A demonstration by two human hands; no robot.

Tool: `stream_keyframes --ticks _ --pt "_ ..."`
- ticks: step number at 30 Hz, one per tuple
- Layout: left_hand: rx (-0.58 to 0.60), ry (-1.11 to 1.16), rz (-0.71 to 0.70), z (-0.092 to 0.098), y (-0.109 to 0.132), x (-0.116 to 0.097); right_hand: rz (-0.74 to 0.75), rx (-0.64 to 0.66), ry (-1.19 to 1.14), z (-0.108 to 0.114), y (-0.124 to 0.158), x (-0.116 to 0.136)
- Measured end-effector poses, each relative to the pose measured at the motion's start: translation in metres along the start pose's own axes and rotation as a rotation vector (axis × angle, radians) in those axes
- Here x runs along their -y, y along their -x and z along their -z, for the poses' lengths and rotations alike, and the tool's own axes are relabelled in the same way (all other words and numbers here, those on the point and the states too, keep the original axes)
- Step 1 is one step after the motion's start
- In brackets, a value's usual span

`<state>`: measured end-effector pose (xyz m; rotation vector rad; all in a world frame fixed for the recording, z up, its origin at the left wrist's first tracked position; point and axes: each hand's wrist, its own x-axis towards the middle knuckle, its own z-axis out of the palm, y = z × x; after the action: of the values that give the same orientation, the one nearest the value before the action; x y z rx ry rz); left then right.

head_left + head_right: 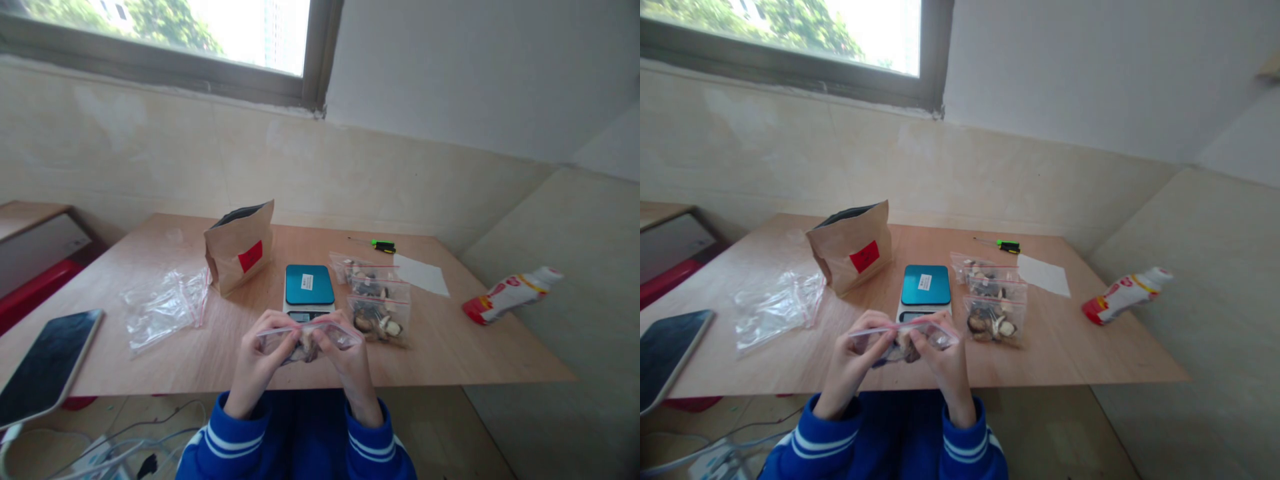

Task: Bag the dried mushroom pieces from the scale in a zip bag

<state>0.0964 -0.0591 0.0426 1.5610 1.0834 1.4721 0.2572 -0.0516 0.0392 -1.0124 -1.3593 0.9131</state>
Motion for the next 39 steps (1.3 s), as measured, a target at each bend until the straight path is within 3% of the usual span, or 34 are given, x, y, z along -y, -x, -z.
stream_keyframes --ticks 21,28,32,36,39 --pt "-0.083 -0.163 -0.113 -0.006 0.001 -0.002 0.092 -0.13 0.059 -0.006 0.001 0.009" --pt "-0.061 -0.121 -0.098 -0.001 0.0 -0.002 0.077 -0.057 0.045 0.018 0.0 0.001" --pt "-0.042 -0.18 -0.128 0.003 0.0 -0.005 0.16 -0.153 0.328 0.029 0.004 0.014" --pt "0.022 -0.243 -0.167 0.003 0.0 -0.011 0.325 -0.1 0.64 0.018 0.01 0.036" --pt "0.049 -0.254 -0.194 0.0 0.002 -0.014 0.39 -0.067 0.732 0.009 0.011 0.042"
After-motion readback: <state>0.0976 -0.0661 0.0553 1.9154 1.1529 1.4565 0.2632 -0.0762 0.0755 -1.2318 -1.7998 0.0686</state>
